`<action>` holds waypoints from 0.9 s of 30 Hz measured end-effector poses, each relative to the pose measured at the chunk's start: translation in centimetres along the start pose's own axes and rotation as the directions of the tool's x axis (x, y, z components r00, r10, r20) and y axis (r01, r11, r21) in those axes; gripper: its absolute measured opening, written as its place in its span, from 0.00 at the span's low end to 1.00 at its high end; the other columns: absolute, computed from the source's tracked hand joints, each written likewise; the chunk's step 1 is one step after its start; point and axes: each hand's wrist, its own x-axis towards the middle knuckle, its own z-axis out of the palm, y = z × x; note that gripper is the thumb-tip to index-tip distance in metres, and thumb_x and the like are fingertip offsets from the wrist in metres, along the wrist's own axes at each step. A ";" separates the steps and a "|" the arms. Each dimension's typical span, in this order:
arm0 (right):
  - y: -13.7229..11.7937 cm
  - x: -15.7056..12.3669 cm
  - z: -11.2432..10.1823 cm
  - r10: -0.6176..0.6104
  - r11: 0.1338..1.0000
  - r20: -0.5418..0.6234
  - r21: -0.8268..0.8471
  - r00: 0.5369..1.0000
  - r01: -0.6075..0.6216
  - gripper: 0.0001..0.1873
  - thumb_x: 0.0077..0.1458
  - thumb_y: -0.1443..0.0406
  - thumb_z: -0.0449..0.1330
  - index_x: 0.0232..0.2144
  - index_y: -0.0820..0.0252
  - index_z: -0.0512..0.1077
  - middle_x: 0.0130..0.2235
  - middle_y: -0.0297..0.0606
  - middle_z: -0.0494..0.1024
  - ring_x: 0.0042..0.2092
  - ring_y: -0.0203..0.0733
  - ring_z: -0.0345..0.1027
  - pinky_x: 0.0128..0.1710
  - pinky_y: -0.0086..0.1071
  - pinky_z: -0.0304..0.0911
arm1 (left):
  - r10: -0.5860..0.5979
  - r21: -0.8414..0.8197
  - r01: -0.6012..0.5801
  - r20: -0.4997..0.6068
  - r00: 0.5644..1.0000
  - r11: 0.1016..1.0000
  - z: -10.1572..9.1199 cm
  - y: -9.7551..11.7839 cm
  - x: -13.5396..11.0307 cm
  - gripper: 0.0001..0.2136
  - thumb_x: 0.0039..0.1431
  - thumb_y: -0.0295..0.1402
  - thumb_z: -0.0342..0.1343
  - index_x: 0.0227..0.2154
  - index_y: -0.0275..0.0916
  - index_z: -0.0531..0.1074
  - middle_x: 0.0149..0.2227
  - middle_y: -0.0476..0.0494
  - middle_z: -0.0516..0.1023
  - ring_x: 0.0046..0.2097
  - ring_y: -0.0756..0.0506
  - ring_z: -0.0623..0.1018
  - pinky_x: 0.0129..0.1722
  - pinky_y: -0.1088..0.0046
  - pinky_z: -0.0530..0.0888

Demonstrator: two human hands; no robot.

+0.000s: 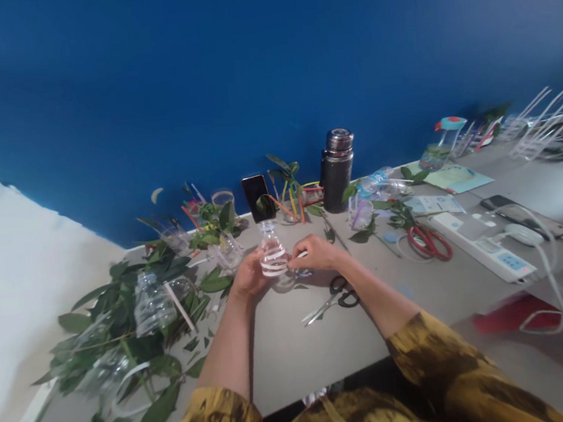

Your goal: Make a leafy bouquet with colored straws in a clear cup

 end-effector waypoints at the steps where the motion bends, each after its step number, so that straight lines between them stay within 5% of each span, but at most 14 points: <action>1: 0.1 0.0 0.0 0.006 1.000 -0.030 -0.007 1.000 -0.006 0.12 0.48 0.57 0.72 0.27 0.61 0.85 0.24 0.31 0.77 0.30 0.36 0.66 0.30 0.28 0.56 | -0.004 -0.017 0.004 0.000 1.000 1.000 0.1 -0.1 0.1 0.15 0.55 0.35 0.67 0.43 0.33 0.79 0.40 0.37 0.86 0.40 0.39 0.86 0.46 0.62 0.81; 7: 0.1 0.0 0.3 0.003 0.999 -0.105 0.041 0.994 0.001 0.12 0.51 0.56 0.70 0.30 0.60 0.85 0.26 0.32 0.79 0.28 0.35 0.65 0.29 0.29 0.56 | 0.017 -0.083 -0.027 -0.115 0.993 0.996 0.9 -0.7 0.6 0.18 0.59 0.37 0.65 0.48 0.31 0.79 0.41 0.35 0.86 0.41 0.39 0.85 0.45 0.63 0.80; 12: -0.2 0.1 0.3 0.014 0.995 -0.235 -0.093 0.972 -0.037 0.12 0.53 0.55 0.70 0.32 0.57 0.85 0.26 0.32 0.79 0.30 0.37 0.67 0.31 0.30 0.56 | 0.114 0.026 -0.112 -0.097 0.989 0.993 1.1 -1.2 0.2 0.28 0.52 0.42 0.74 0.53 0.38 0.74 0.42 0.41 0.83 0.40 0.43 0.83 0.41 0.68 0.79; 17: 0.5 0.3 -0.3 -0.005 0.990 -0.238 -0.137 0.971 -0.029 0.13 0.57 0.54 0.68 0.33 0.55 0.85 0.28 0.33 0.81 0.32 0.39 0.70 0.34 0.30 0.58 | 0.140 0.185 -0.108 -0.168 0.976 0.977 1.2 -1.1 0.4 0.36 0.47 0.30 0.77 0.59 0.43 0.69 0.41 0.47 0.83 0.40 0.45 0.83 0.43 0.68 0.79; 27: 1.4 0.8 -0.2 -0.036 0.996 -0.158 -0.084 0.987 0.023 0.20 0.64 0.51 0.62 0.33 0.60 0.82 0.28 0.33 0.78 0.32 0.38 0.67 0.33 0.30 0.56 | 0.072 0.144 -0.044 -0.196 0.978 0.989 1.5 -1.1 0.1 0.32 0.46 0.27 0.72 0.56 0.41 0.70 0.44 0.44 0.83 0.41 0.42 0.85 0.45 0.60 0.82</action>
